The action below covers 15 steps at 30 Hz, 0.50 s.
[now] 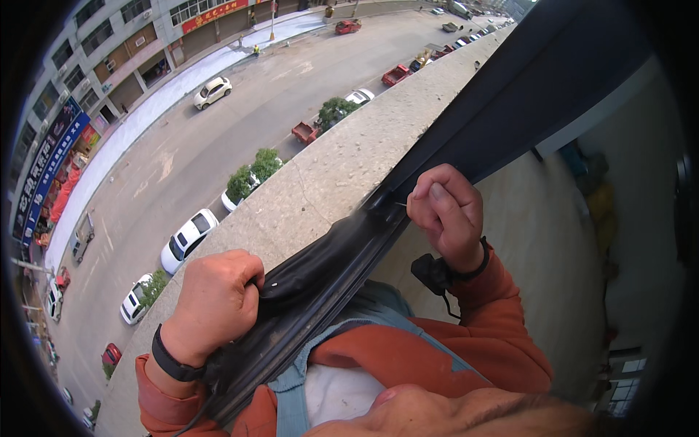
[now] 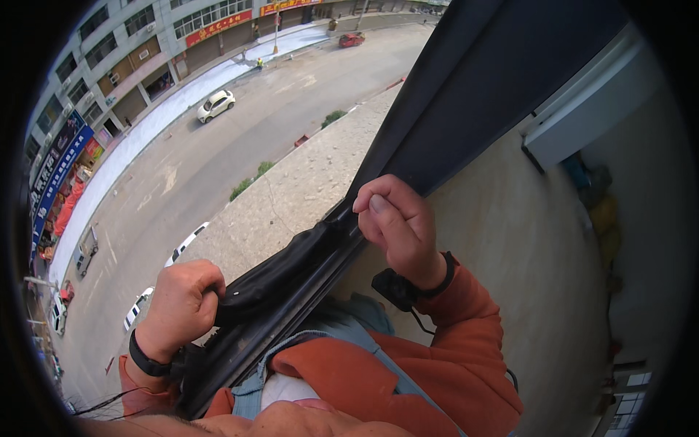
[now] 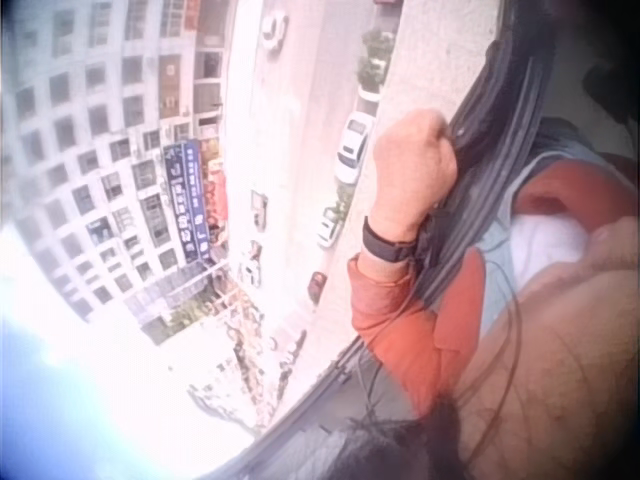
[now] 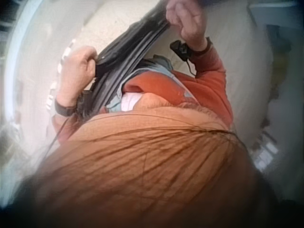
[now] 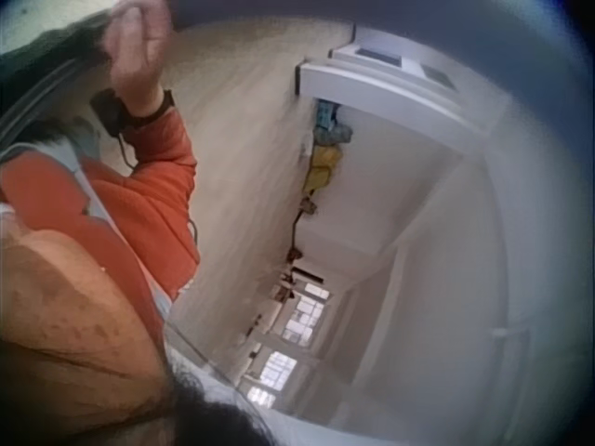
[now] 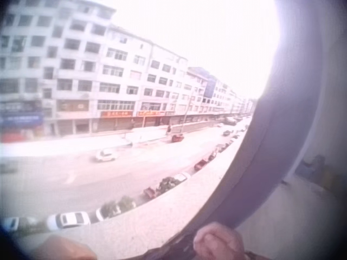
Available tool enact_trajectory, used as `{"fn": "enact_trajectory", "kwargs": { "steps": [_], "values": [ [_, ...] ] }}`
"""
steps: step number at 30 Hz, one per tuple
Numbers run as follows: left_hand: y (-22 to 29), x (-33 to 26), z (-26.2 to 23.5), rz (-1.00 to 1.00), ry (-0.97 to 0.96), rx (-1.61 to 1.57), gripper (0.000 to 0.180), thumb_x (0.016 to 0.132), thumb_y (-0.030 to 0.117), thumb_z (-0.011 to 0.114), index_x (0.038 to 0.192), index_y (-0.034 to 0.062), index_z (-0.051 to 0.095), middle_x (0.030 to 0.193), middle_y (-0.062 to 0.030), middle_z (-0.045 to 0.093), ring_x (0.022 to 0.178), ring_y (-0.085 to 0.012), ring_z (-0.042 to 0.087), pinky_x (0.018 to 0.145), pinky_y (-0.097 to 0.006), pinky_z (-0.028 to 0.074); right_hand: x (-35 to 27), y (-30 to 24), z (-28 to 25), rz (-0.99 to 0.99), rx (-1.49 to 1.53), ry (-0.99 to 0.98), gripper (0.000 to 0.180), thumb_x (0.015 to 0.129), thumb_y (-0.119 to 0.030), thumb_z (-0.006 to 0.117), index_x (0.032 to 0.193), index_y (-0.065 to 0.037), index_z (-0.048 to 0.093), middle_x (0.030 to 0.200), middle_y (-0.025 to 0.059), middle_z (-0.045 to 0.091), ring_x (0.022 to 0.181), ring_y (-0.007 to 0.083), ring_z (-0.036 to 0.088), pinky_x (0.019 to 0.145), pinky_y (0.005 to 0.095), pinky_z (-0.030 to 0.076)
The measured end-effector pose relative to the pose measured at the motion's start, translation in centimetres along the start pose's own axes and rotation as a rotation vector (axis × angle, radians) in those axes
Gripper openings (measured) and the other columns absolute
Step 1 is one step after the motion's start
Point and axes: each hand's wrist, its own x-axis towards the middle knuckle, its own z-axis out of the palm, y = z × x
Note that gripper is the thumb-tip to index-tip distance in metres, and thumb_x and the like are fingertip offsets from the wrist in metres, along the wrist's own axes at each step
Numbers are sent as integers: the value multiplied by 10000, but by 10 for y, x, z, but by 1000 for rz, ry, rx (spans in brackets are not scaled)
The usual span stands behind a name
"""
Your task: The person installs a black rubber weatherstrip along a window frame using a screwdriver to press it into place. They repeatedly align and press the strip along the frame, occasionally adjusting their grip and repositioning the tool.
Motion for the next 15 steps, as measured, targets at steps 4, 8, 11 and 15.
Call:
{"fn": "enact_trajectory", "kwargs": {
  "steps": [4,8,11,15],
  "values": [
    [5,1,-4,8,3,-2,98,728,-40,611,763,46,643,752,-138,628,728,-368,648,650,-429,522,5,1,1,94,-205,36,192,1095,-52,426,1050,-14,608,639,-64,433,563,11,346,531,222,302],
    [6,1,-2,23,18,-33,138,703,-69,585,780,32,640,757,-162,616,727,-382,636,655,-431,516,16,14,5,144,-338,23,175,1088,-56,457,1032,-26,619,651,-73,435,583,11,375,539,218,315],
    [7,1,-2,28,17,-35,135,706,-72,584,784,25,636,763,-164,620,727,-380,636,655,-431,515,21,17,5,178,-390,21,181,1086,-60,454,1020,-30,620,646,-75,434,581,14,382,538,218,319],
    [8,-1,-3,30,18,-47,134,707,-76,583,786,19,635,765,-161,625,727,-377,638,657,-429,517,22,12,3,231,-303,32,192,1085,-60,444,1013,-28,620,636,-73,427,576,19,374,529,226,312]
  ]
}}
